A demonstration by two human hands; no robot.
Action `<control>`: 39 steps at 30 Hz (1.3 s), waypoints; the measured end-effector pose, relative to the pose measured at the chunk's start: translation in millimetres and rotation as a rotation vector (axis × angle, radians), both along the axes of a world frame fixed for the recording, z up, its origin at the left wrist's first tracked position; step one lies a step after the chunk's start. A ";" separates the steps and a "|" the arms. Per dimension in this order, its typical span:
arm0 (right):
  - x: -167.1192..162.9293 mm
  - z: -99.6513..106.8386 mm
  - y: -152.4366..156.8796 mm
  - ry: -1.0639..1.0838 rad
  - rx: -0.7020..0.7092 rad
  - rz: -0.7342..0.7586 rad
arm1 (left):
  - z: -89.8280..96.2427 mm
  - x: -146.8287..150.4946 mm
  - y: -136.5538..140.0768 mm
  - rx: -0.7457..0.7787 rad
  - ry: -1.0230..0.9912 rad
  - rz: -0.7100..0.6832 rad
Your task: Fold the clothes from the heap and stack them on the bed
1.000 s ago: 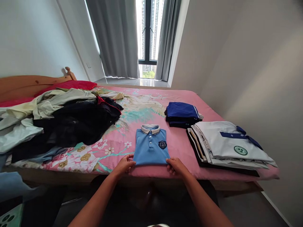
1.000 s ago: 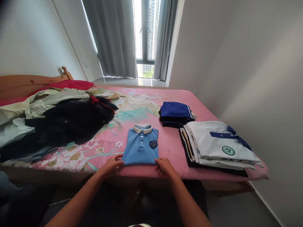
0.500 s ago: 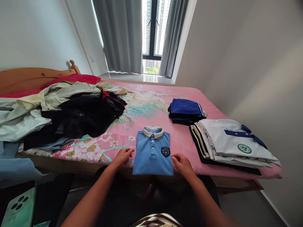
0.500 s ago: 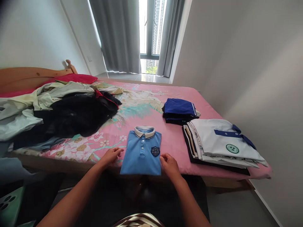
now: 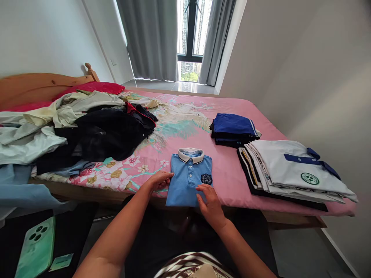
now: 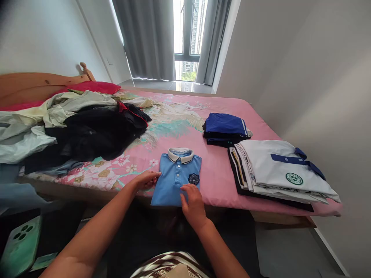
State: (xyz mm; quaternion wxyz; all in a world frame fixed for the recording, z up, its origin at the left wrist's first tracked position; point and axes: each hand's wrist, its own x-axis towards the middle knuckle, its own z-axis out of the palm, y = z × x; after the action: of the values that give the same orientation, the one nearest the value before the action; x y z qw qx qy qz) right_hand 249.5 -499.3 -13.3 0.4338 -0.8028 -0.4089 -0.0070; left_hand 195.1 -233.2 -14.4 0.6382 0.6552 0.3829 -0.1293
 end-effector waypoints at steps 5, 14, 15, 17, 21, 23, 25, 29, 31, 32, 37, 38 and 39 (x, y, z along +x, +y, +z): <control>-10.7 -10.1 21.2 -0.194 -0.208 -0.001 | -7.6 1.5 -0.3 -0.013 -0.031 0.052; -4.0 -33.8 16.4 -0.219 -0.483 -0.013 | -2.3 -10.0 7.8 0.111 -0.069 0.161; -4.3 -33.8 16.4 -0.219 -0.485 -0.016 | -1.1 -11.7 7.5 0.129 -0.077 0.166; -5.1 -33.9 16.9 -0.215 -0.477 -0.020 | 1.9 -14.6 5.4 0.136 -0.081 0.157; -5.0 -37.1 17.4 -0.199 -0.378 -0.037 | 7.9 -16.3 0.4 0.077 -0.073 0.090; -4.3 -39.3 16.5 -0.189 -0.282 -0.059 | 9.3 -14.9 -0.3 0.046 -0.070 0.055; -4.1 -40.1 14.8 -0.174 -0.188 -0.068 | 9.6 -12.5 -0.1 0.025 -0.058 0.027; -6.4 -36.3 10.2 -0.125 -0.055 -0.045 | 11.1 -7.6 0.7 -0.020 -0.021 -0.015; -8.1 -33.6 7.6 -0.101 0.001 -0.040 | 12.5 -6.2 0.7 -0.049 -0.012 -0.029; -8.7 -32.5 6.3 -0.091 0.028 -0.041 | 13.1 -5.8 0.6 -0.061 -0.011 -0.032; -9.4 -30.3 1.0 -0.062 0.132 -0.048 | 11.4 -4.6 -0.4 -0.084 -0.030 -0.022; -9.3 -29.9 0.4 -0.056 0.143 -0.051 | 10.2 -4.0 -0.6 -0.082 -0.033 -0.017; -9.2 -29.5 -0.2 -0.050 0.154 -0.055 | 9.1 -3.3 -0.7 -0.079 -0.034 -0.013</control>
State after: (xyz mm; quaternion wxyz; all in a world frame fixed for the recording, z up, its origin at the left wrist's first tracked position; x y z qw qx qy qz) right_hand 240.3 -499.5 -42.8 0.4835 -0.7777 -0.3956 -0.0704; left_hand 191.8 -233.9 -5.4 0.6692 0.6342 0.3621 -0.1373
